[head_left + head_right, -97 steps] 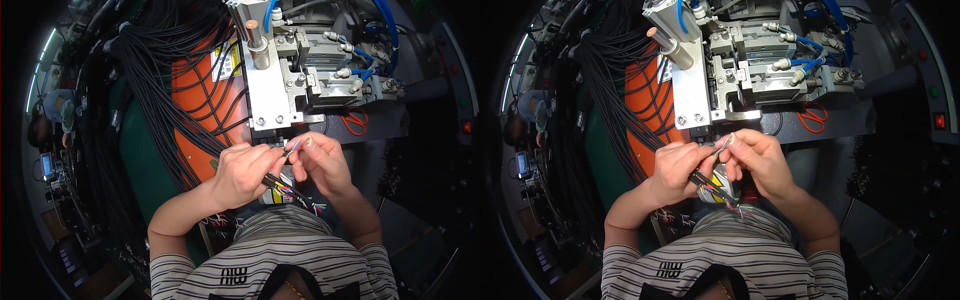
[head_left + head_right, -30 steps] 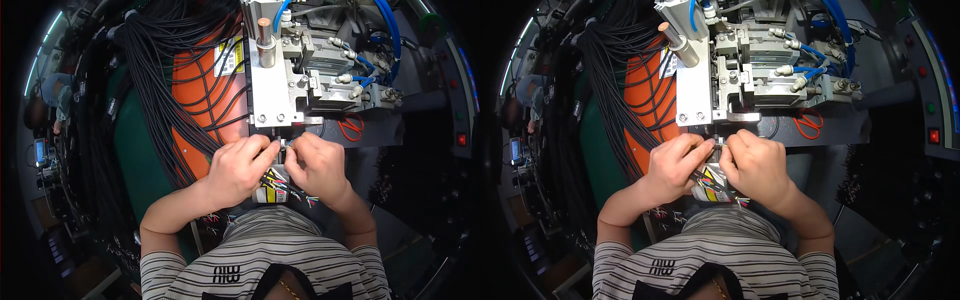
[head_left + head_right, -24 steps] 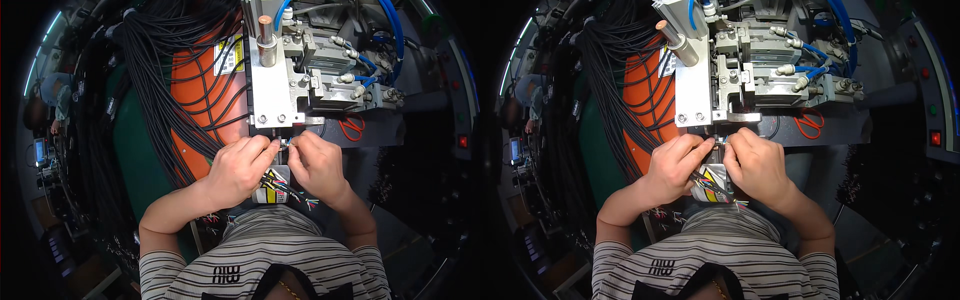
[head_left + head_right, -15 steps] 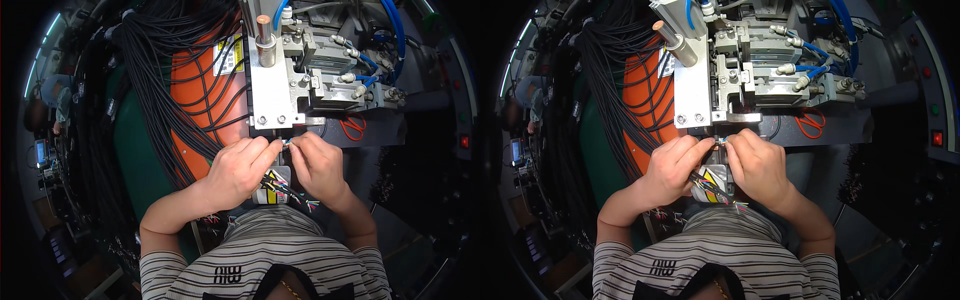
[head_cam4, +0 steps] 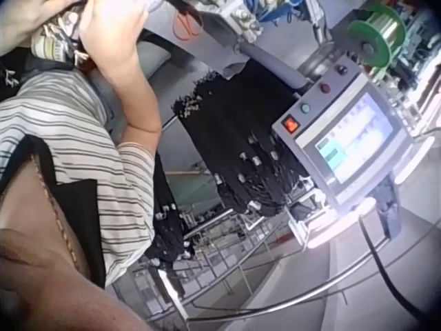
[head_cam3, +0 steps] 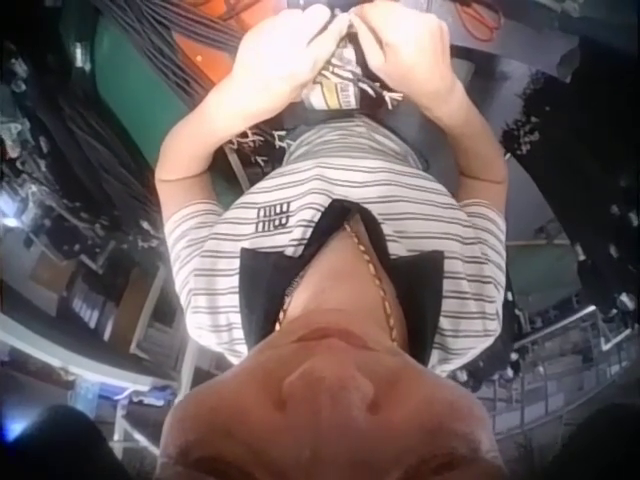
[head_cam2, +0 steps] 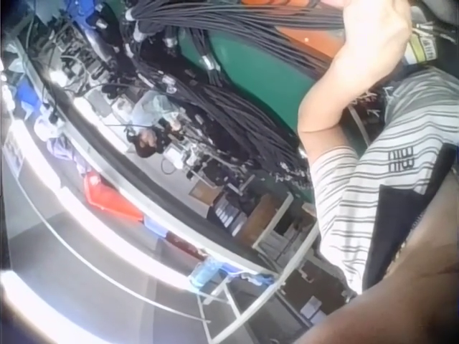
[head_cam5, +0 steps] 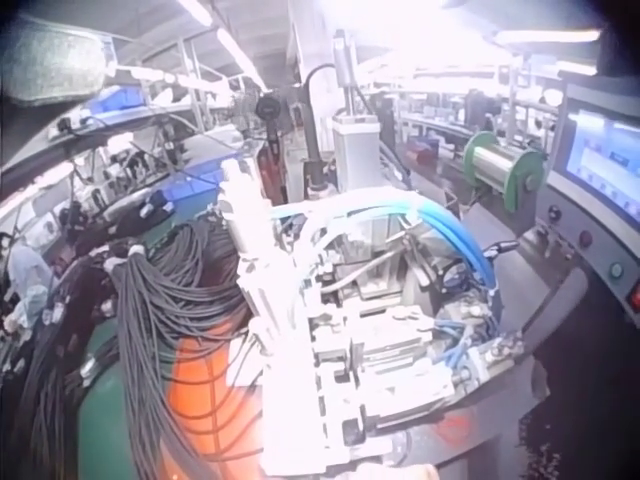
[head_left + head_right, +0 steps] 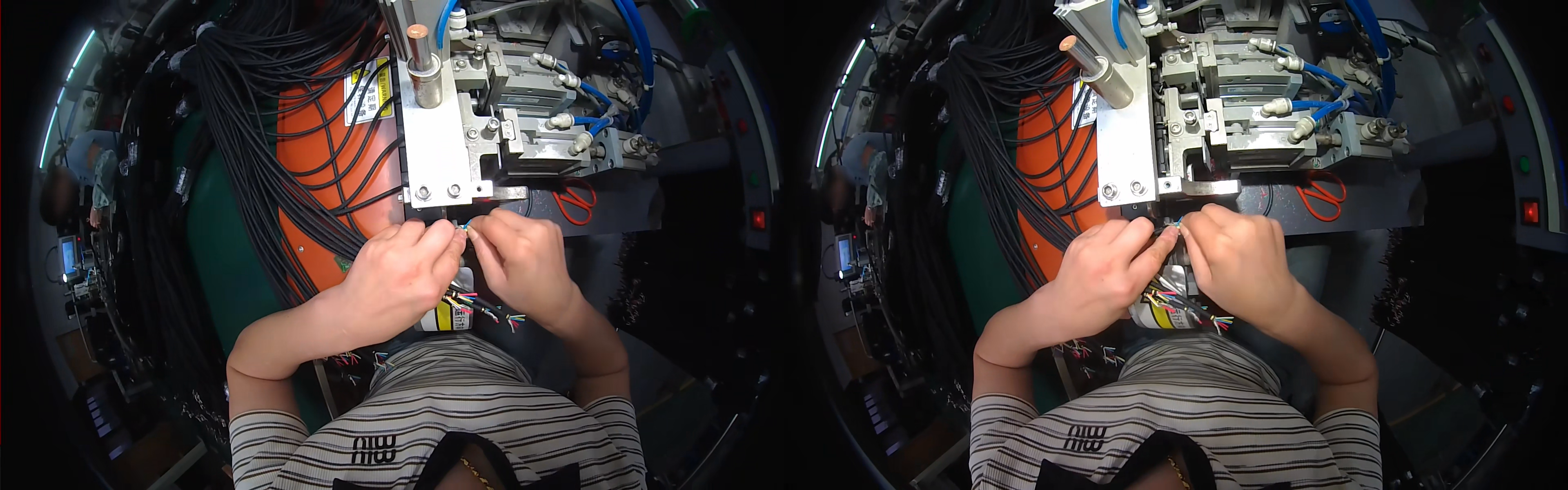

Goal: Assembling a wire harness by manipulating cables and components using a specialized industrial machine.

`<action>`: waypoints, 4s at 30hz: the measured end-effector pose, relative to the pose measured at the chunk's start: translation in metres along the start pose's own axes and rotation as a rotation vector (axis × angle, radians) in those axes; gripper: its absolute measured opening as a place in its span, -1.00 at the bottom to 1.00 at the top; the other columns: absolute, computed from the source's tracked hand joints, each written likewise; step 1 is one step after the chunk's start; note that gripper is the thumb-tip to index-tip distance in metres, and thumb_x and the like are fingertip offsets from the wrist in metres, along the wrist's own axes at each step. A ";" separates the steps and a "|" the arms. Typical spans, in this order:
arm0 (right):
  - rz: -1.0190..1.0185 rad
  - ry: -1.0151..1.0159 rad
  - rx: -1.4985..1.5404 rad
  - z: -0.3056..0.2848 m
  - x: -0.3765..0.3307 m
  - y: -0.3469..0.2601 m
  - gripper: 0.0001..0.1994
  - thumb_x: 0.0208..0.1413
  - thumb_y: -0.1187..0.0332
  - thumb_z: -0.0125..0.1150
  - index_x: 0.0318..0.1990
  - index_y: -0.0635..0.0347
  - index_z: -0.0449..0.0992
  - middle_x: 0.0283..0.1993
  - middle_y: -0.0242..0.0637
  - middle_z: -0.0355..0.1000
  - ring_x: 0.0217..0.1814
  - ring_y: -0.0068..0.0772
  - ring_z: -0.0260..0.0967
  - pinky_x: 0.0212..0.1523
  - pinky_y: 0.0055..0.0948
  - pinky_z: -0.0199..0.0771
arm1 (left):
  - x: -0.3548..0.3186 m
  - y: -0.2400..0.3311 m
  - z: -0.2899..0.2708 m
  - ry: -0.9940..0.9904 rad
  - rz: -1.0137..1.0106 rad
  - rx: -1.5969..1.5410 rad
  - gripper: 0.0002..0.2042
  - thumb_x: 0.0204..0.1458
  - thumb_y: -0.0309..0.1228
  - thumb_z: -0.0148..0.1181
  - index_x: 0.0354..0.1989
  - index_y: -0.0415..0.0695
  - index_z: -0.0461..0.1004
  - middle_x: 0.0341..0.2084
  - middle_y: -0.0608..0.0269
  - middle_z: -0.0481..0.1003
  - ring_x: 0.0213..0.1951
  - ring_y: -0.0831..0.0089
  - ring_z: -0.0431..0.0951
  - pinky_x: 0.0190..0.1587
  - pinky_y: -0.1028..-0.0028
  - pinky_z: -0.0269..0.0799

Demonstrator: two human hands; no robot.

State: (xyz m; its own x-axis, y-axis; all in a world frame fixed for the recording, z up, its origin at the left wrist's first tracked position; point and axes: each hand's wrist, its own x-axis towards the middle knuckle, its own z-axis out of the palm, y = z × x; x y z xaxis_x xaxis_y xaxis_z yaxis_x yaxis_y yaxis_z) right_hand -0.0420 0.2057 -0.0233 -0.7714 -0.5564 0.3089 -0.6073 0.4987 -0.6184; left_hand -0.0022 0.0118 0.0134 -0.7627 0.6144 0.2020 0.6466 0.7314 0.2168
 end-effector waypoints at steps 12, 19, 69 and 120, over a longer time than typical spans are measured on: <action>0.225 0.040 0.401 0.010 0.002 0.006 -0.97 -0.01 0.55 0.24 -0.41 0.32 0.51 -0.63 -0.28 0.43 -0.68 -0.62 0.37 -0.63 -0.56 0.29 | -0.011 -0.006 -0.003 0.022 -0.131 -0.137 -0.57 -0.21 -0.50 0.18 -0.03 -0.19 0.52 -0.28 0.14 0.42 -0.31 0.23 0.47 -0.26 0.31 0.38; 0.208 0.104 0.243 0.008 -0.007 0.006 -0.92 0.05 0.47 0.30 -0.37 0.29 0.53 -0.63 -0.21 0.41 -0.64 -0.38 0.44 -0.59 -0.47 0.35 | -0.043 -0.013 0.008 0.131 -0.219 -0.118 -0.55 -0.32 -0.64 0.27 -0.10 -0.23 0.55 -0.33 0.12 0.44 -0.28 0.17 0.51 -0.27 0.21 0.39; 0.499 -0.083 1.290 0.011 -0.015 -0.006 -0.85 0.22 0.55 0.13 -0.08 0.37 0.49 -0.23 -0.21 0.47 -0.50 -0.64 0.35 -0.55 -0.70 0.27 | -0.013 -0.009 0.014 0.307 -0.103 -0.409 -0.80 -0.05 -0.55 0.29 -0.22 -0.24 0.51 -0.58 0.23 0.48 -0.62 0.33 0.46 -0.53 0.37 0.22; 0.031 0.073 0.043 0.009 -0.006 -0.004 -0.96 0.02 0.57 0.24 -0.36 0.28 0.50 -0.42 -0.20 0.41 -0.55 -0.16 0.40 -0.54 -0.31 0.36 | -0.011 -0.003 0.013 0.138 -0.090 -0.147 -0.60 -0.13 -0.56 0.15 -0.04 -0.41 0.46 -0.37 0.15 0.39 -0.39 0.31 0.47 -0.41 0.42 0.46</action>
State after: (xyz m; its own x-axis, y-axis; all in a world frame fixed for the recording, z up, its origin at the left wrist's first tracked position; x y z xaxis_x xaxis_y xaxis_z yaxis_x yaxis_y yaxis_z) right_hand -0.0333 0.2007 -0.0286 -0.8024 -0.4907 0.3396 -0.5753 0.4849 -0.6587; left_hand 0.0039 0.0062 -0.0018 -0.8145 0.4955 0.3019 0.5792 0.7240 0.3745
